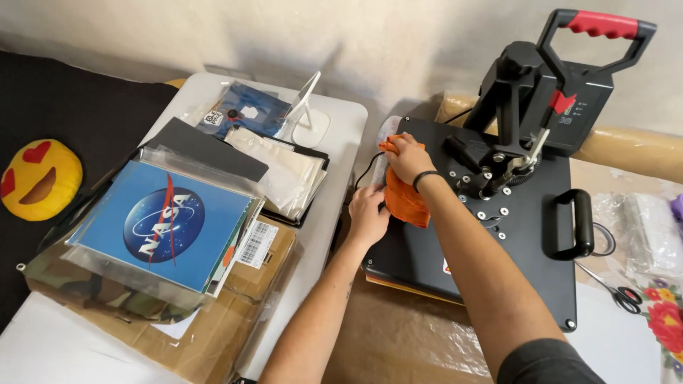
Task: The person cleans a heat press machine using an orange cloth, wiping the base, handle, and control panel. They then place a white sheet and a brown sheet on the machine, close the press, and hold the handle down.
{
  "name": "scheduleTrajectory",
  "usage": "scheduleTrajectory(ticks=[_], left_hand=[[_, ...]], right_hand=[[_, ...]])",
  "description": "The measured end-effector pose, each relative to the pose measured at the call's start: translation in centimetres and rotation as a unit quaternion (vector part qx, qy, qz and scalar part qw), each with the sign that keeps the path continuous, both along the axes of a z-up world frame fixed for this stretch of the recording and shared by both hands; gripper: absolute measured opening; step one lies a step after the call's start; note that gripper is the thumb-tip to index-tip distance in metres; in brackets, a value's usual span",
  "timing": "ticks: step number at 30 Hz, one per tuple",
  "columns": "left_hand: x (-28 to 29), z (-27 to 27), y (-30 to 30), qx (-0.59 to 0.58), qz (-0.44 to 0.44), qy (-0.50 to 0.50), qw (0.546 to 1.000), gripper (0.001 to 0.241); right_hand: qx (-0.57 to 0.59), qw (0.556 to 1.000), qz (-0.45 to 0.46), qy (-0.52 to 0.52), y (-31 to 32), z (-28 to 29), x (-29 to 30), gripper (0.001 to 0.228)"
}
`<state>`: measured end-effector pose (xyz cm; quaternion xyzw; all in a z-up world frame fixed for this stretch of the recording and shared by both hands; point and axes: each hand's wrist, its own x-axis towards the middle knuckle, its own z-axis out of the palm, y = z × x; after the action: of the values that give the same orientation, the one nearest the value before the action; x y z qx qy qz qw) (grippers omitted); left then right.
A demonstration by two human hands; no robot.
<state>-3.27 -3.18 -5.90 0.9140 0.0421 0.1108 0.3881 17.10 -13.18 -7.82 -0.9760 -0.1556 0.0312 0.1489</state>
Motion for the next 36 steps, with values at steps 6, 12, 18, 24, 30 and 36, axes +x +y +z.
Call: scheduleTrajectory(ticks=[6,12,18,24,30,36], left_hand=[[-1.6,3.7,0.0,-0.112,0.039,0.055,0.991,0.053],[-11.3,15.6,0.4,-0.557,0.011,-0.008,0.831,0.083],[-8.2,6.1,4.9,-0.626,0.082,0.076,0.772,0.021],[12.2,-3.4,8.2,-0.311,0.025,-0.091,0.946,0.046],[23.9,-2.6,4.3,-0.026,-0.142,-0.003,0.989,0.049],[16.6,5.5,4.2,0.06,-0.2,0.139,0.968,0.067]], right_hand=[[-0.216,0.879,0.218,-0.365,0.7,4.5,-10.0,0.032],[0.392,0.914,0.099,0.001,1.2,13.3,-26.5,0.034],[0.475,0.852,0.114,0.189,-1.5,17.0,-33.5,0.057],[0.255,0.955,-0.1,0.111,-12.2,10.6,-39.8,0.059],[0.04,0.914,-0.272,-0.298,-26.8,7.6,-36.9,0.05],[0.178,0.923,-0.341,-0.019,-34.3,10.1,-23.9,0.036]])
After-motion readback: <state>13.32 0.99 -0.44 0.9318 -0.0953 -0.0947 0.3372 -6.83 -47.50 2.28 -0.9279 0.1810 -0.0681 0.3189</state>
